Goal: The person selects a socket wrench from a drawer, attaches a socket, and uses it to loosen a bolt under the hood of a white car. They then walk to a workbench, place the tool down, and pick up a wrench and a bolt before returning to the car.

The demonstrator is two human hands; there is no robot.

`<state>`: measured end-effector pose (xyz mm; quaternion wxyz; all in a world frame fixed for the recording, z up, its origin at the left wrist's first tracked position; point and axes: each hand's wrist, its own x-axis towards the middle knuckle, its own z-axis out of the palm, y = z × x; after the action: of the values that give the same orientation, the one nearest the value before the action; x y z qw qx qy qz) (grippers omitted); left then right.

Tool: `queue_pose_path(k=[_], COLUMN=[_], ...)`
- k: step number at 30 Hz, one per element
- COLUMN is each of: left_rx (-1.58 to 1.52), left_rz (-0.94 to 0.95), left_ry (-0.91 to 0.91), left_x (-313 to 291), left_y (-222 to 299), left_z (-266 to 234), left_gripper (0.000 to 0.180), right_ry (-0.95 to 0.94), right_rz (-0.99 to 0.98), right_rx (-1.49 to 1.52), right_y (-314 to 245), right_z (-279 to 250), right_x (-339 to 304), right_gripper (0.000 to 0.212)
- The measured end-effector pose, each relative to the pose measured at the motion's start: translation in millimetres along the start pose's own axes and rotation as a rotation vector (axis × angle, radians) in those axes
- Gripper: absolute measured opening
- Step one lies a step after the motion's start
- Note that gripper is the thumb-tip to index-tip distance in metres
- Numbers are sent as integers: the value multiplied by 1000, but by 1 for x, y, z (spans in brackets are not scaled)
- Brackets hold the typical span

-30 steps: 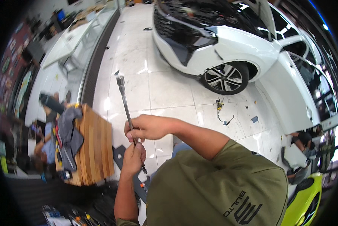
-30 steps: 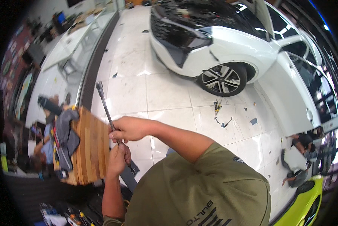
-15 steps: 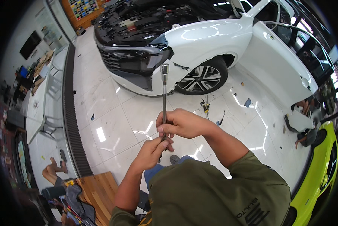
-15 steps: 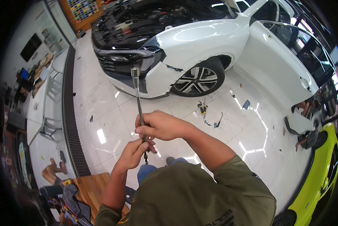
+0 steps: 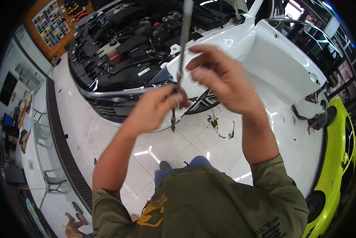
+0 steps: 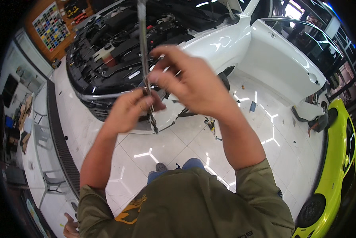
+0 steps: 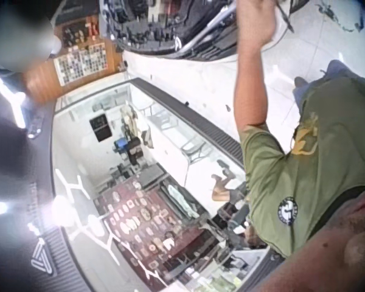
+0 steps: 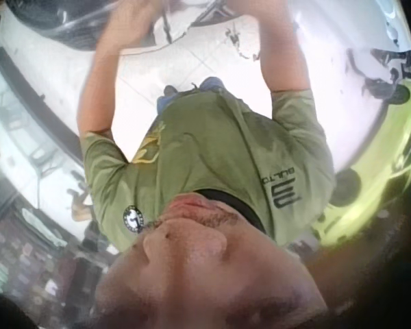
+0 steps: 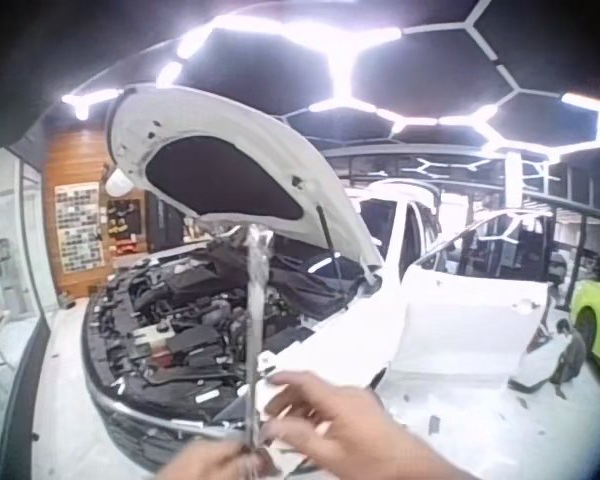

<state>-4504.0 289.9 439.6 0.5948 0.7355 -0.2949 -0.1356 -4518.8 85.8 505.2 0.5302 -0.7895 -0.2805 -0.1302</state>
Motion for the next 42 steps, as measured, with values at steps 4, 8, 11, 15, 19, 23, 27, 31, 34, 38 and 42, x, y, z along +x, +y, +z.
queue_pose_path(k=[4, 8, 11, 15, 19, 23, 27, 31, 34, 38, 42], left_rx=[-180, -268, -223, -173, -174, -124, -314, -291, -266, -328, -314], left_rz=[37, 171, 207, 145, 124, 22, 20, 120, 91, 39, -63], left_ry=[193, 217, 219, 323, 410, 427, 403, 318, 329, 385, 157], left_x=[77, 159, 214, 277, 341, 375, 395, 415, 420, 432, 434], left_y=[3, -30, -48, -74, -105, -122, -120, -133, -150, -168, -197], left_z=[-67, -109, -127, -136, -139, -141, -134, -131, -144, -157, -152], left_gripper=[23, 24, 25, 22, 23, 24, 26, 28, 27, 26, 17], right_ry=[153, 94, 56, 4, -98, -188, -233, -176, -255, -293, -128], right_rz=[78, 234, 154, 64, 115, 92, 154, 285, 125, 144, 190], right_rx=[46, -36, -67, -6, 44, 49, 208, 235, 169, 11, 163], right_y=[34, 105, 143, 207, 267, 300, 331, 345, 368, 383, 392], right_z=[-30, -56, -74, -101, -130, -131, -135, -144, -146, -144, -116], right_x=[36, 66, 121, 190, 256, 302, 329, 335, 334, 342, 357], right_gripper=[35, 34, 34, 31, 29, 36, 30, 39, 43, 52, 47])
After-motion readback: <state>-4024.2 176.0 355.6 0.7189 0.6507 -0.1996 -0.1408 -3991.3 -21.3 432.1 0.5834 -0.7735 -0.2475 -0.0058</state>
